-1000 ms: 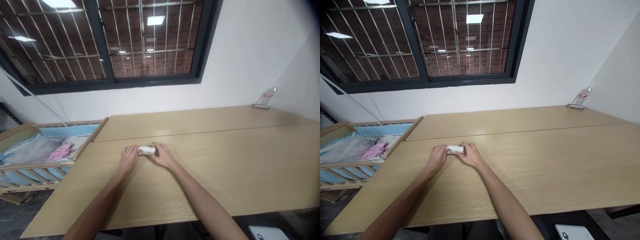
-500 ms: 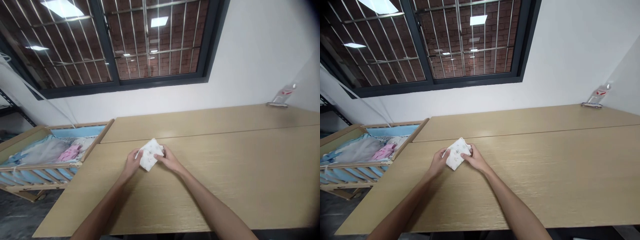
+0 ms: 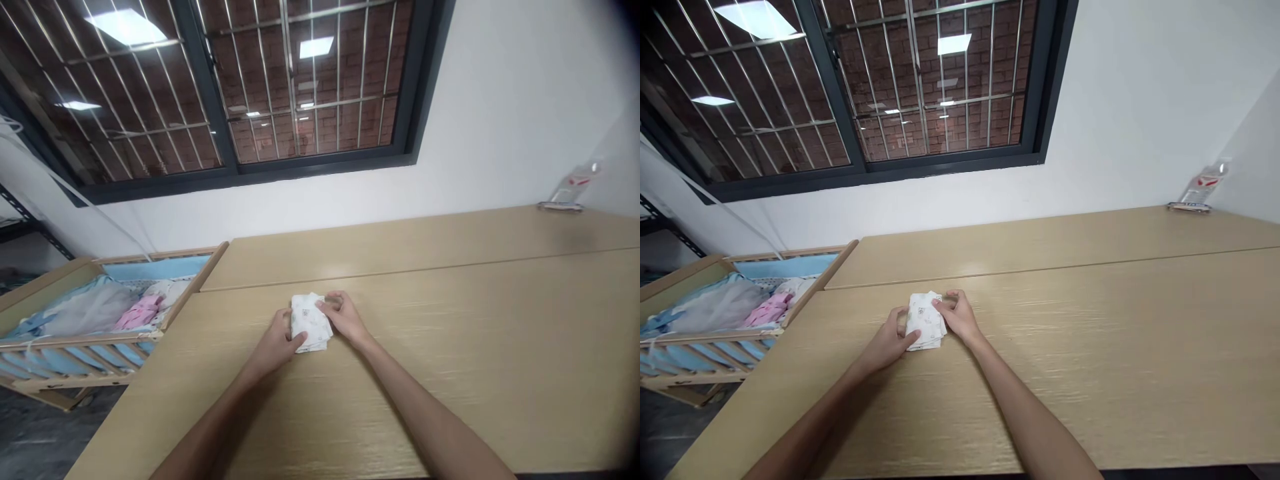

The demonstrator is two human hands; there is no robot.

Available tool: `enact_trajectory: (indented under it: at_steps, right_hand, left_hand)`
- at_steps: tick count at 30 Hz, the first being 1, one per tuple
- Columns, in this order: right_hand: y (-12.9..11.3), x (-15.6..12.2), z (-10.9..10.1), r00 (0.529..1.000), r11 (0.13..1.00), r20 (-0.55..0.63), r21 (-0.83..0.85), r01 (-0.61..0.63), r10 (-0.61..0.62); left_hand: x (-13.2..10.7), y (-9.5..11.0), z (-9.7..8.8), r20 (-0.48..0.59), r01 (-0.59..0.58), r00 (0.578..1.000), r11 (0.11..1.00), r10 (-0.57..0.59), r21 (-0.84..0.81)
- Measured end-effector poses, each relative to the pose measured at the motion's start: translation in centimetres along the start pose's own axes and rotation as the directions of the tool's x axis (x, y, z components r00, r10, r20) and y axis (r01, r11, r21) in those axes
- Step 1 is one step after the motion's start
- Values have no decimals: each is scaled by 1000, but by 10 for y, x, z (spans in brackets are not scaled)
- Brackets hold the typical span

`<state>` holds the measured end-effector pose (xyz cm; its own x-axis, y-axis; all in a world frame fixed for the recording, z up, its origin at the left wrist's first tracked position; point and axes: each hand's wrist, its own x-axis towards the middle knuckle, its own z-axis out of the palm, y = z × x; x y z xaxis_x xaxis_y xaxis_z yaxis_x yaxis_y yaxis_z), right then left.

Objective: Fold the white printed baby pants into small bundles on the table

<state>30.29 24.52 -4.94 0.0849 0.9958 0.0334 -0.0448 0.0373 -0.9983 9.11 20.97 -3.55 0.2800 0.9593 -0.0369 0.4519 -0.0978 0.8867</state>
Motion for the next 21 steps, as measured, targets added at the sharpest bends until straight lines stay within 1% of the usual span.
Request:
enact_trajectory:
  at_steps: [3,5,8,10,11,12,13,15,17,18,19,21]
  right_hand:
    - [6,3,0,1000,992,-7,-123,23,-24]
    - [8,4,0,999,977,-4,-205,51,-53]
    - [10,5,-1,995,946,23,-310,100,-98]
    - [9,5,-2,991,919,52,-370,133,-122]
    - [8,4,-2,988,906,62,-396,152,-139]
    - [6,3,-3,984,889,66,-422,178,-166]
    - [4,1,-3,976,866,71,-450,217,-208]
    - [0,-3,-4,940,789,114,-517,332,-321]
    - [-6,-8,-4,885,686,225,-564,459,-407]
    - [-9,-11,-3,859,643,294,-572,509,-419]
    - [-12,-15,-2,836,611,362,-570,549,-413]
    - [-18,-23,3,786,564,487,-551,615,-381]
  left_hand:
    - [-1,0,0,-87,-15,995,964,40,266]
    - [-1,1,0,-94,-6,994,900,53,436]
    - [-2,3,1,-86,16,995,761,53,648]
    - [-4,6,2,-126,18,985,648,121,761]
    - [-6,7,2,-154,13,971,606,181,796]
    - [-7,8,4,-178,-1,952,582,250,813]
    - [-10,9,6,-192,-32,927,579,321,815]
    - [-15,10,13,-179,-154,873,604,455,782]
    - [-21,8,25,-123,-304,817,602,563,739]
    - [-24,6,32,-83,-366,794,582,603,726]
    - [-26,4,40,-42,-412,778,559,627,720]
    - [-30,-1,54,38,-459,772,515,635,724]
